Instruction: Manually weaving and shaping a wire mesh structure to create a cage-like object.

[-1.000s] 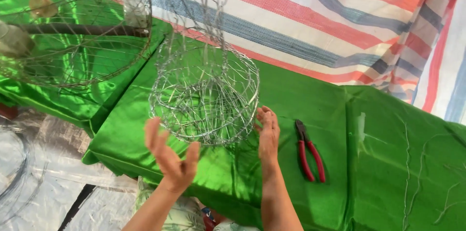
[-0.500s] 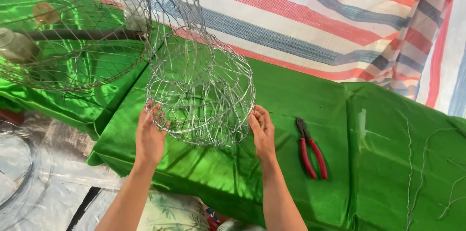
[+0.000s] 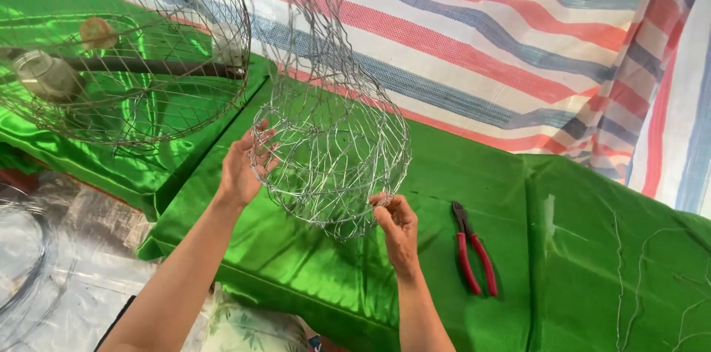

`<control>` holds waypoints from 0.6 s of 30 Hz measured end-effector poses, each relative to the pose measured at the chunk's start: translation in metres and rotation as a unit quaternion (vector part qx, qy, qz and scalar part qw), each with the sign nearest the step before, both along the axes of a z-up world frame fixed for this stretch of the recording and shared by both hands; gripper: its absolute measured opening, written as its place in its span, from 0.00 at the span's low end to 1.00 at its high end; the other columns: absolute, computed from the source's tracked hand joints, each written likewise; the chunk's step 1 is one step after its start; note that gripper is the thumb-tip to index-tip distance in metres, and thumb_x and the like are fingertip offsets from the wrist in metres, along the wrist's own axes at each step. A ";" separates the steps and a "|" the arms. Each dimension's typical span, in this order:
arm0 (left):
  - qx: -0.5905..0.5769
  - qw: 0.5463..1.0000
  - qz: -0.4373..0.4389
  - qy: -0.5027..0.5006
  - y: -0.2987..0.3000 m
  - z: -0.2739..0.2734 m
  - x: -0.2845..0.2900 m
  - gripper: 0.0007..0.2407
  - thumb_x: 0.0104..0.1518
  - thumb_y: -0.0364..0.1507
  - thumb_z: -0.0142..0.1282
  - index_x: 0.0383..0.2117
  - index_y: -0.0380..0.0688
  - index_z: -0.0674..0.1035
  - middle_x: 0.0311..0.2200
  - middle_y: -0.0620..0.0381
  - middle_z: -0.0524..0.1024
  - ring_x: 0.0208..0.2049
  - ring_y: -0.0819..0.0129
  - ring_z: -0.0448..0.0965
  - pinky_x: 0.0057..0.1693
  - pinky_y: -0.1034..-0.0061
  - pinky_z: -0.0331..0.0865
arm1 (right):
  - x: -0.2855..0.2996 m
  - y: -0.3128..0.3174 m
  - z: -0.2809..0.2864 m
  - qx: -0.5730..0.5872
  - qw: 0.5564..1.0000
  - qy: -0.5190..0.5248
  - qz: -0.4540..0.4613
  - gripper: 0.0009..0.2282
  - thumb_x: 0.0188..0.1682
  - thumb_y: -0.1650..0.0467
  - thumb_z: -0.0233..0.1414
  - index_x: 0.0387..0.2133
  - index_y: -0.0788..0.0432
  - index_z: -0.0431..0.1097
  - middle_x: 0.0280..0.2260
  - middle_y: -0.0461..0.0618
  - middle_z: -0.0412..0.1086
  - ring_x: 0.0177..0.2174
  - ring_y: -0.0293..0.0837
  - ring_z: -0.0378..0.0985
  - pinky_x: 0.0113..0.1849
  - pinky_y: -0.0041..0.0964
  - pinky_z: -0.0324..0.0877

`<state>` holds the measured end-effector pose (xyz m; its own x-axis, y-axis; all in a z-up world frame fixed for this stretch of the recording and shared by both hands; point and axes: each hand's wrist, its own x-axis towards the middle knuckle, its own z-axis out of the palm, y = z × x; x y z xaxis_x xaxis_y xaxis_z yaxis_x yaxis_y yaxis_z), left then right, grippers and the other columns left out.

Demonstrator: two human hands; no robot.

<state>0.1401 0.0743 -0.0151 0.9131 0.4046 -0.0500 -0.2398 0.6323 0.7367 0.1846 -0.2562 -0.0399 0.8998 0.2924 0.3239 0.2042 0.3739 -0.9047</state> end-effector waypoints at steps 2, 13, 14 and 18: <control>0.007 1.000 0.005 0.025 -0.003 0.010 0.006 0.23 0.62 0.34 0.42 0.66 0.47 0.64 0.56 0.55 0.71 0.50 0.62 0.75 0.53 0.64 0.76 | 0.005 0.001 -0.009 -0.004 1.000 0.003 0.007 0.05 0.48 0.71 0.61 0.33 0.58 0.72 0.39 0.53 0.78 0.41 0.40 0.75 0.43 0.36 0.69; 0.034 0.979 0.130 0.155 -0.065 0.049 -0.058 0.29 0.67 0.50 0.29 0.71 0.52 0.53 0.70 0.40 0.49 0.71 0.41 0.47 0.72 0.47 0.43 | 0.006 0.009 -0.050 -0.034 0.998 0.013 -0.048 0.06 0.50 0.72 0.61 0.32 0.59 0.71 0.30 0.47 0.72 0.29 0.33 0.70 0.31 0.27 0.66; 0.119 0.972 0.144 0.145 -0.073 0.043 -0.069 0.33 0.60 0.52 0.33 0.70 0.49 0.53 0.69 0.42 0.54 0.70 0.47 0.53 0.71 0.53 0.50 | 0.001 0.010 -0.041 -0.068 0.997 -0.029 -0.019 0.05 0.53 0.69 0.57 0.33 0.56 0.69 0.27 0.43 0.66 0.25 0.33 0.63 0.27 0.25 0.61; 0.293 0.935 0.194 0.045 -0.106 0.004 -0.108 0.31 0.58 0.32 0.49 0.69 0.46 0.53 0.71 0.45 0.53 0.70 0.55 0.54 0.70 0.59 0.54 | -0.020 0.019 -0.032 -0.140 0.988 -0.055 -0.025 0.06 0.56 0.68 0.54 0.32 0.55 0.66 0.25 0.42 0.61 0.22 0.34 0.59 0.22 0.24 0.57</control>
<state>0.0323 -0.0316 -0.0110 0.6945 0.6869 0.2142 -0.2874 -0.0081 0.9578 0.1646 -0.2374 -0.0722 0.8791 0.3408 0.3332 0.3190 0.0988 -0.9426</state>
